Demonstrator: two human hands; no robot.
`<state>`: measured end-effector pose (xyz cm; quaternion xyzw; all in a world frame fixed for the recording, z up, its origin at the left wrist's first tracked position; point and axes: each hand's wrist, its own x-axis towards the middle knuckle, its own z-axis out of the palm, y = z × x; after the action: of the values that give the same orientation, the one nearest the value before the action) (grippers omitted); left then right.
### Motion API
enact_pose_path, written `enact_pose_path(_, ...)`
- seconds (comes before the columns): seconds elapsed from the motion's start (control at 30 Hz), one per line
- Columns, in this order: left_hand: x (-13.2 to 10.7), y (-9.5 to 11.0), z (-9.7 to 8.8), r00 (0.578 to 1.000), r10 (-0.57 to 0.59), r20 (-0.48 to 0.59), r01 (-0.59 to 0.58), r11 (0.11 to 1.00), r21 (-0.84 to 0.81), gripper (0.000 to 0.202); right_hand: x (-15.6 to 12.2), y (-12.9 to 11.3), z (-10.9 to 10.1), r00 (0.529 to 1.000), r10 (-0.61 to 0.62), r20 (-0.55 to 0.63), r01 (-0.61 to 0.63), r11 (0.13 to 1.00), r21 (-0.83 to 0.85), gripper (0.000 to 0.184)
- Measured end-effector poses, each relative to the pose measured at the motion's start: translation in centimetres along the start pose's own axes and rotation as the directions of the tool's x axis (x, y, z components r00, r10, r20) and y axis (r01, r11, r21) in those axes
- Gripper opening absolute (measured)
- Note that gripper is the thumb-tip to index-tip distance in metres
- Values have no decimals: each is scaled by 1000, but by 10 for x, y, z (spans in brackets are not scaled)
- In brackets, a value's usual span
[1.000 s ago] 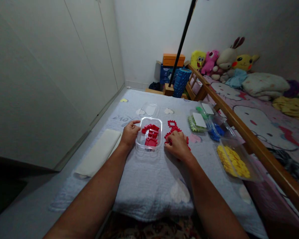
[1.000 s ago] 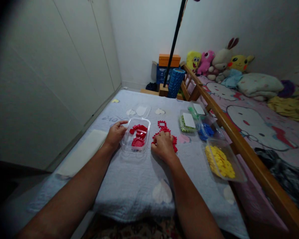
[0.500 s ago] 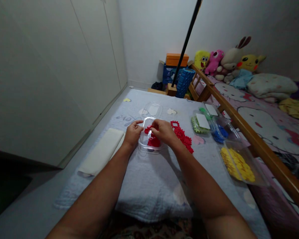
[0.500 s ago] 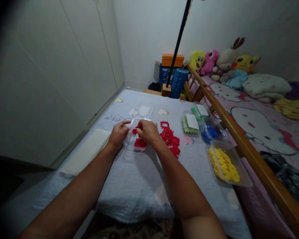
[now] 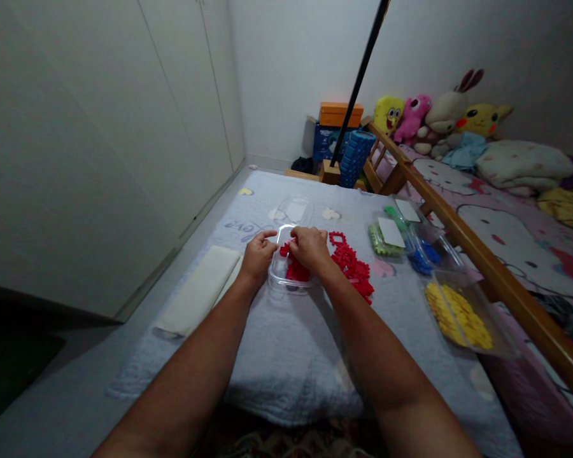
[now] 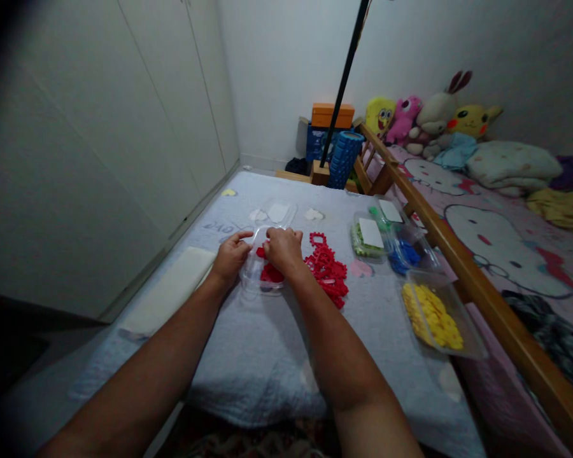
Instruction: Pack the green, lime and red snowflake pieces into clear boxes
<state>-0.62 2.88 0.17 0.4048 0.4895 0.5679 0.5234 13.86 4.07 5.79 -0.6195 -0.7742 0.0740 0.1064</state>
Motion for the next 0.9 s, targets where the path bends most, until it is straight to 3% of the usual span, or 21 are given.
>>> enact_pose_path(0.1,-1,-1,0,1000,6,-1,-6,1000,3,49,-5,20,-10,997,44,-62,-41,998,47,29)
enact_pose_path(0.23,-1,-1,0,1000,7,-1,-7,1000,26,49,-20,63,-28,976,172,-135,-163,984,72,24)
enact_pose_path(0.43,1,-2,-2,1000,19,-2,-19,998,63,48,-57,114,-40,967,246,-70,-245,969,26,19)
enact_pose_path(0.6,1,-3,-2,1000,19,-2,-19,999,51,47,-77,125,-29,981,193,-3,-193,978,-75,14)
enact_pose_path(0.77,-1,0,0,1000,12,-10,-12,999,40,47,-78,131,-18,983,179,45,-170,974,-151,14)
enact_pose_path(0.9,-2,1,0,1000,9,-5,-9,999,39,48,-75,134,-15,984,175,36,-172,982,-79,16)
